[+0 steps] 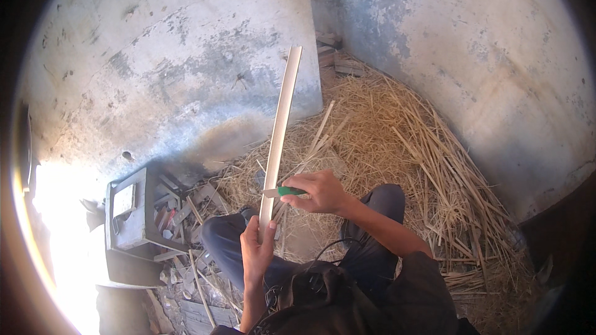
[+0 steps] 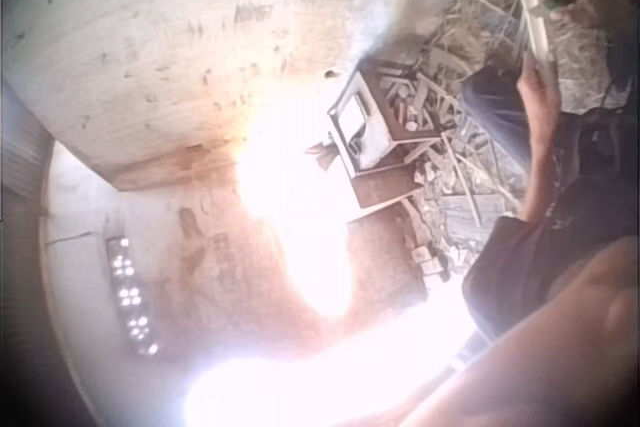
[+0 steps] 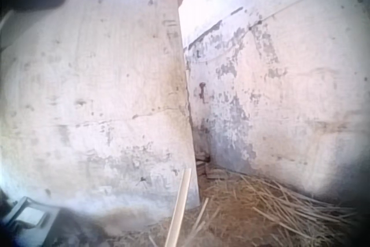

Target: The person sits on a straw-covered floor and uses a green utility knife to split a long piece of bamboo into thin strips. They hold the bamboo vertically and repeatedly score and peel the material to create narrow slivers.

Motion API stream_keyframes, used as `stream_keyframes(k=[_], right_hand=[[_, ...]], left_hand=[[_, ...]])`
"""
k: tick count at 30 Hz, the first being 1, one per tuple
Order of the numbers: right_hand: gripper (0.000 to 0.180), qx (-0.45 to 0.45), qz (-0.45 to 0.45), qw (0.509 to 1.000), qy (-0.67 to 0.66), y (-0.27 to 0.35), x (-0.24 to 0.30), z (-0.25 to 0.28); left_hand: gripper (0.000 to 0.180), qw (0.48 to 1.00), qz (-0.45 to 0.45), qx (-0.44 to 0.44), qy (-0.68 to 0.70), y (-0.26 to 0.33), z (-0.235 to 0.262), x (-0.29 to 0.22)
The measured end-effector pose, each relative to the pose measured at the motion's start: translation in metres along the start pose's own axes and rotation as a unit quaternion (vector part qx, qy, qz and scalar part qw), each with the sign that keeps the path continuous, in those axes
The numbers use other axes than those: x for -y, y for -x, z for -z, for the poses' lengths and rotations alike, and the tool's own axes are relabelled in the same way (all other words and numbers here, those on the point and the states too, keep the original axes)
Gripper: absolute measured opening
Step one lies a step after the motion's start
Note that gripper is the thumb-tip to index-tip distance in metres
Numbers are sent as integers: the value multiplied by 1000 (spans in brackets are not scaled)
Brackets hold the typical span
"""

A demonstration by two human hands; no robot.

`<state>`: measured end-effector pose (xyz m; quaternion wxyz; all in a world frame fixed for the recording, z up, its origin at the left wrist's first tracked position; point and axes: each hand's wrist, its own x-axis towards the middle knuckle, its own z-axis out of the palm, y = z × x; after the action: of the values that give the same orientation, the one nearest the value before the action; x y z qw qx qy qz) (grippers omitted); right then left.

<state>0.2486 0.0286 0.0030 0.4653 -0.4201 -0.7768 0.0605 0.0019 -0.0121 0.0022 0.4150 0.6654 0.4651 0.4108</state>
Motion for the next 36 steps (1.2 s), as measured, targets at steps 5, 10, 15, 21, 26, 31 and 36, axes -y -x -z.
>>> stream_keyframes(k=[5, 10, 15, 21, 26, 31, 36], right_hand=[[32, -25, 14, 999, 24, 1, -1, -1], [27, -40, 44, 995, 86, -2, 3, 7], [27, -48, 55, 991, 115, -2, 2, 8], [31, -52, 63, 989, 123, -2, 0, 7], [31, -46, 70, 988, 133, -3, 2, 8], [30, -54, 69, 986, 141, -1, -1, 7], [30, -42, 63, 983, 166, -3, -1, 13]], left_hand=[[29, 1000, 6, 13, -21, 0, 3, -2], [25, 990, 64, 70, 107, 2, 5, 2], [26, 976, 116, 110, 148, 4, 11, -2], [26, 966, 135, 134, 178, 6, 15, -5], [27, 965, 142, 135, 174, 11, 18, -2], [28, 964, 144, 137, 178, 13, 20, 1], [27, 960, 151, 134, 192, 19, 23, 3]])
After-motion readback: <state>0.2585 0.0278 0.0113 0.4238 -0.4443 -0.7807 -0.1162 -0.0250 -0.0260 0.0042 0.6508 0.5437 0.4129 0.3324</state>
